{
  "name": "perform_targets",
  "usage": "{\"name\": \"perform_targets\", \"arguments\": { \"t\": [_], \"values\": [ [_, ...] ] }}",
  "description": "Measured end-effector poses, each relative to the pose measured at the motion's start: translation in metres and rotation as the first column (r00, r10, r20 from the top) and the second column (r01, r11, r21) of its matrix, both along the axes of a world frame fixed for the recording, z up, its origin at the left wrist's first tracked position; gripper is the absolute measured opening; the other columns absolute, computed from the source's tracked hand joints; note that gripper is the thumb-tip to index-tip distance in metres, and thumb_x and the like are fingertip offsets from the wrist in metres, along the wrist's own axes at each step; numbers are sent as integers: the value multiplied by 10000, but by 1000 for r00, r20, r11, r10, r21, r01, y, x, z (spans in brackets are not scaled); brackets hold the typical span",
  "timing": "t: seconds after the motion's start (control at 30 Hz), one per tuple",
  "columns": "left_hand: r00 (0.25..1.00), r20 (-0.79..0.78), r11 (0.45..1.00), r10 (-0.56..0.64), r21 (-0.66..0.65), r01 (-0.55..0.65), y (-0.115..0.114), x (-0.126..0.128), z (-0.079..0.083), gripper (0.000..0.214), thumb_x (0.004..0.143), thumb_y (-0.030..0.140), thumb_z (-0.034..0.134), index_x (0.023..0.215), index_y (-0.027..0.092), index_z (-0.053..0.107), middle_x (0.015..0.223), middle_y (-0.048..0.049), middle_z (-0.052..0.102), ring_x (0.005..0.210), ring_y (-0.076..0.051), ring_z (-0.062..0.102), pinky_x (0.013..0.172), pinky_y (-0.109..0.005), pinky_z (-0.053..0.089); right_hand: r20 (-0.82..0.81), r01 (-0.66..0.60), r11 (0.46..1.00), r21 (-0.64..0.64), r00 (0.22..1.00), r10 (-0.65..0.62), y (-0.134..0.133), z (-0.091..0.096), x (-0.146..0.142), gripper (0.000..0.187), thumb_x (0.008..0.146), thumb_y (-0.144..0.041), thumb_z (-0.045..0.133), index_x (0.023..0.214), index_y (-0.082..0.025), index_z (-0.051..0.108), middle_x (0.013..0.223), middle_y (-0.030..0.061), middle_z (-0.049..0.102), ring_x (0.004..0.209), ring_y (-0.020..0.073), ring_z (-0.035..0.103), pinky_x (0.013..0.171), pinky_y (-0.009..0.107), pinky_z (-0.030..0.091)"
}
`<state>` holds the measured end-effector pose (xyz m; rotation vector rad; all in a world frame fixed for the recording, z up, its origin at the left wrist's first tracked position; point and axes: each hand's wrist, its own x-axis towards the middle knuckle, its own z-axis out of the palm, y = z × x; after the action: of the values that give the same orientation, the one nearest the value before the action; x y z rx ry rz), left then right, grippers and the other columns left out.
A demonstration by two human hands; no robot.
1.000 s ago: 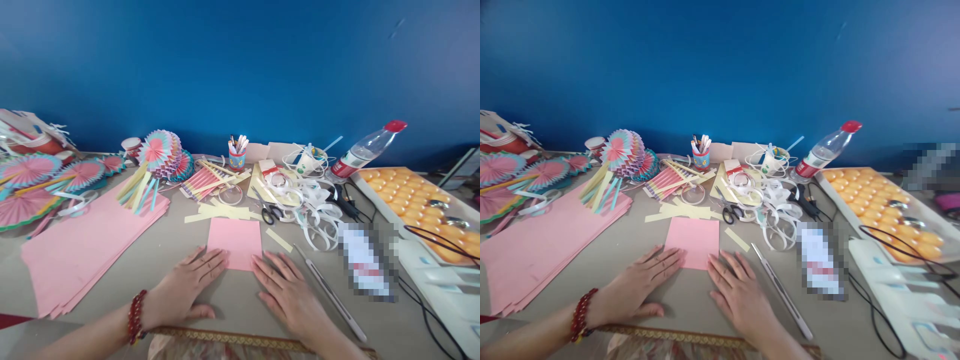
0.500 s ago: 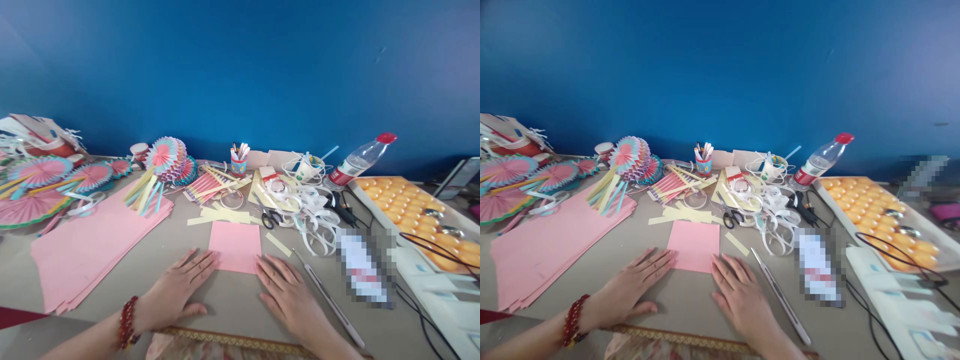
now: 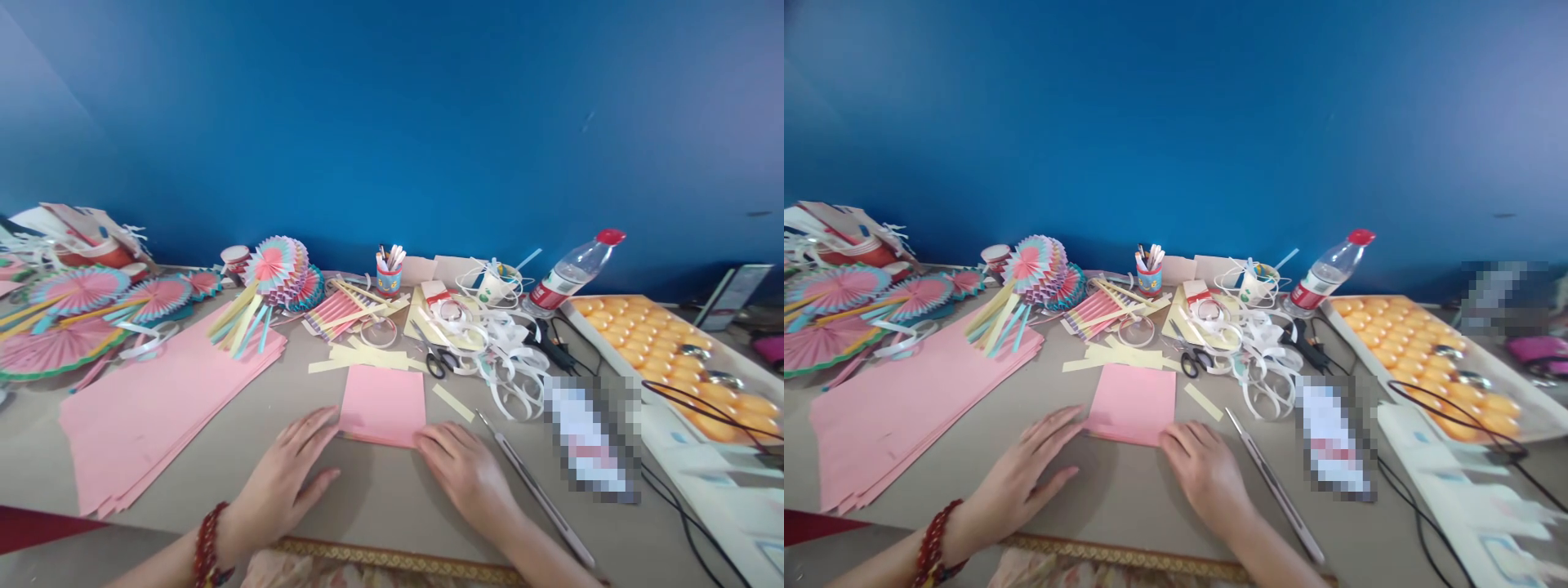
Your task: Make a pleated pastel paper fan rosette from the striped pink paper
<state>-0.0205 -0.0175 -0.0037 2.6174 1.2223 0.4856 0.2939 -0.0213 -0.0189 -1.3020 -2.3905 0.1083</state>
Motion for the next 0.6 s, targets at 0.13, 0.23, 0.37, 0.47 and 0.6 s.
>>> {"name": "perform_targets", "arguments": {
  "t": [0.13,0.23,0.37,0.47,0.6],
  "values": [
    [908,398,908,131,-416,51,-10,14,9,296,1005,304,370,1050,207,646,1085,-86,701,1034,-192,653,910,-316,541,-202,18,993,-113,978,-40,1,12,-1,222,967,-179,429,1028,-213,639,987,66,681,869,188,648,754,298,527],
    [850,484,644,206,-721,254,-11,34,14,407,1004,416,352,1321,231,530,1214,-108,666,892,-183,693,762,-312,592,-362,23,974,-227,926,-106,-3,21,-6,176,967,-233,449,987,-218,623,971,56,673,855,170,660,729,252,538],
    [781,592,579,199,-714,393,-1,58,17,603,946,583,388,1430,225,408,1358,-133,563,1117,-242,616,842,-378,569,-465,-57,958,-280,881,-84,-17,25,-22,156,956,-228,459,1005,-226,607,957,59,677,855,179,663,734,251,541],
    [752,564,627,343,-733,263,6,66,18,559,936,614,375,1079,164,674,1014,-98,716,907,-215,660,781,-319,563,-472,-80,966,-248,880,-48,-28,21,-35,152,949,-208,461,1022,-222,594,966,70,673,843,181,658,727,258,538],
    [805,485,736,341,-671,92,1,67,21,505,976,509,381,844,160,722,813,-36,719,760,-178,644,759,-272,539,-426,-62,969,-238,904,-47,-31,18,-42,129,935,-265,524,1035,-219,591,967,70,682,834,188,664,712,264,543]
  ]
}}
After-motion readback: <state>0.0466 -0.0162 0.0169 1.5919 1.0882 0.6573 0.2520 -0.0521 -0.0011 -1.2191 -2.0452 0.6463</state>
